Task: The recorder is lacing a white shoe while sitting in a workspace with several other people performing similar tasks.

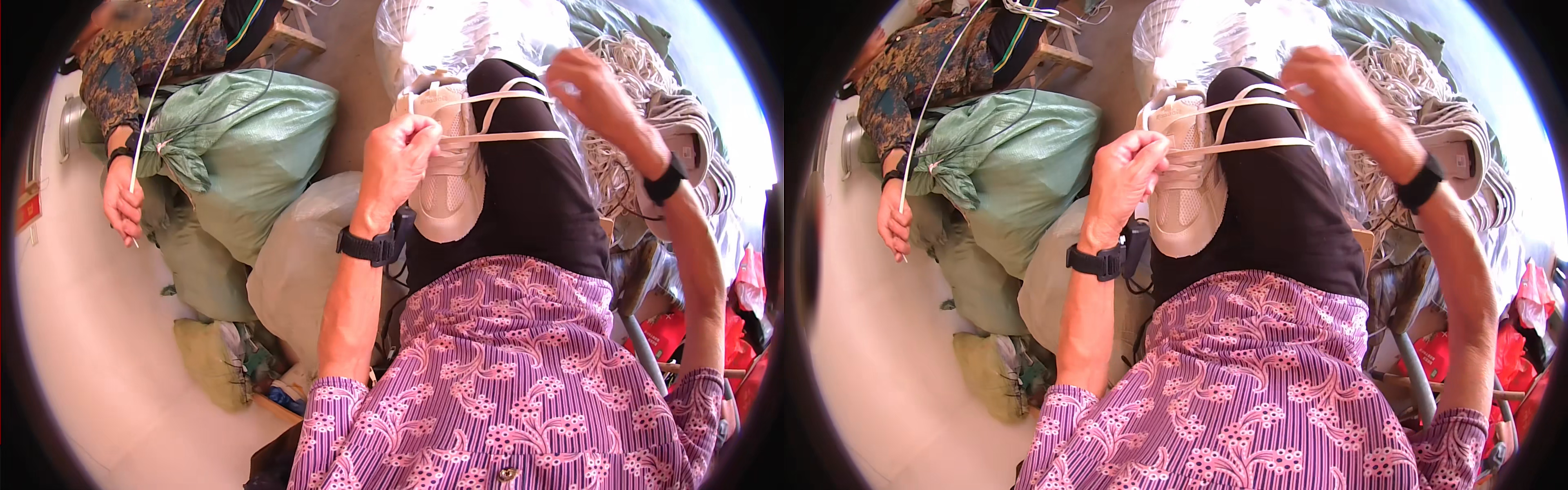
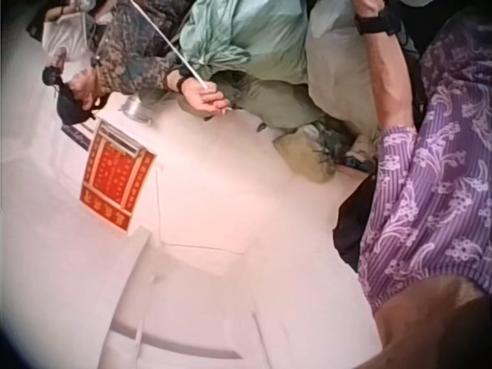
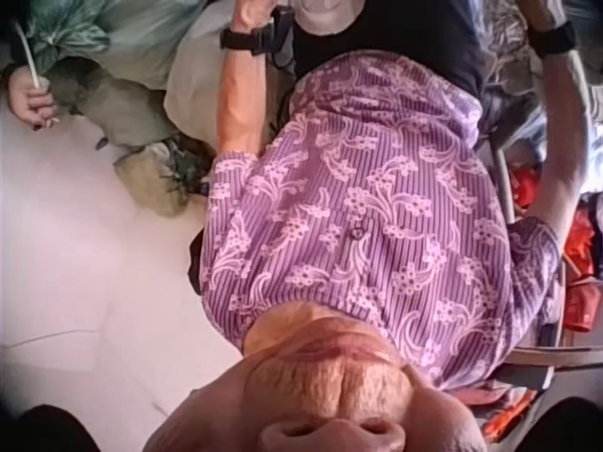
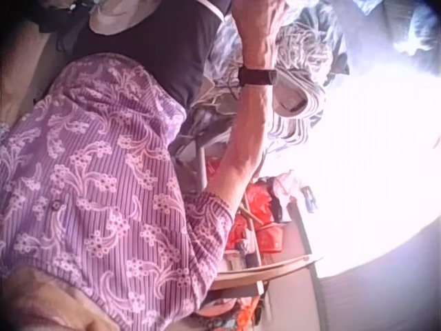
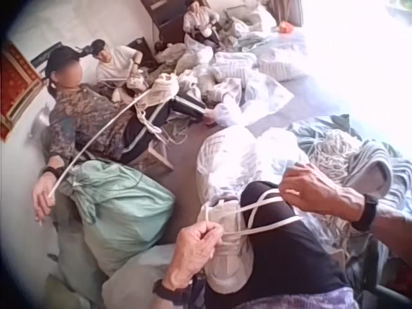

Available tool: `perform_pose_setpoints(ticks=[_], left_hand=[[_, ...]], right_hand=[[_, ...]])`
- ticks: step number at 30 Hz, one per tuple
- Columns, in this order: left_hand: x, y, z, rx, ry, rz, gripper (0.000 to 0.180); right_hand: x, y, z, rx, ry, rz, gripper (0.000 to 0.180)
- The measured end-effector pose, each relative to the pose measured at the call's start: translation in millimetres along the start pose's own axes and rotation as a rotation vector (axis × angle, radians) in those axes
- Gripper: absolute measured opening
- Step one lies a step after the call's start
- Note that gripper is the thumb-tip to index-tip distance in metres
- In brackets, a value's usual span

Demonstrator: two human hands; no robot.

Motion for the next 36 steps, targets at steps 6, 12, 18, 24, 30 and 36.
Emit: perform_pose_setpoints(ticks=[6,12,18,24,30,36], left_hand=[[-14.7,34.5,-8.4,0.112,-0.033,-0.339,0.026],[-14.7,43.1,-24.4,0.257,-0.055,-0.507,0.023],[-9.1,55.1,-42.3,0.331,0.222,-0.772,0.019],[-8.1,43.9,-20.6,0.054,0.663,-0.680,0.013],[-2.2,10.3,-2.3,-0.160,0.524,-0.321,0.010],[5.0,17.7,-4.3,-0.052,0.340,-0.115,0.015]], right_hand=[[68.2,59.1,-3.5,0.135,-0.039,-0.038,0.006],[79.2,73.8,-0.7,0.088,-0.158,0.116,0.006],[80.0,78.7,2.3,0.057,-0.134,0.153,0.006],[77.6,68.9,6.3,-0.004,-0.104,0.030,0.005],[79.4,63.1,2.5,0.014,-0.038,-0.019,0.006],[88.1,79.4,-11.9,0.083,-0.030,-0.055,0.014]])
Point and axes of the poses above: each hand's wrist, its own z-axis away from the middle knuckle, its own y-axis out of the palm, x = y × z, the point moved 5 cm from there along -z, towards the middle knuckle, and after that the axes turned 12 degrees about -x, right-handed, at the moved point
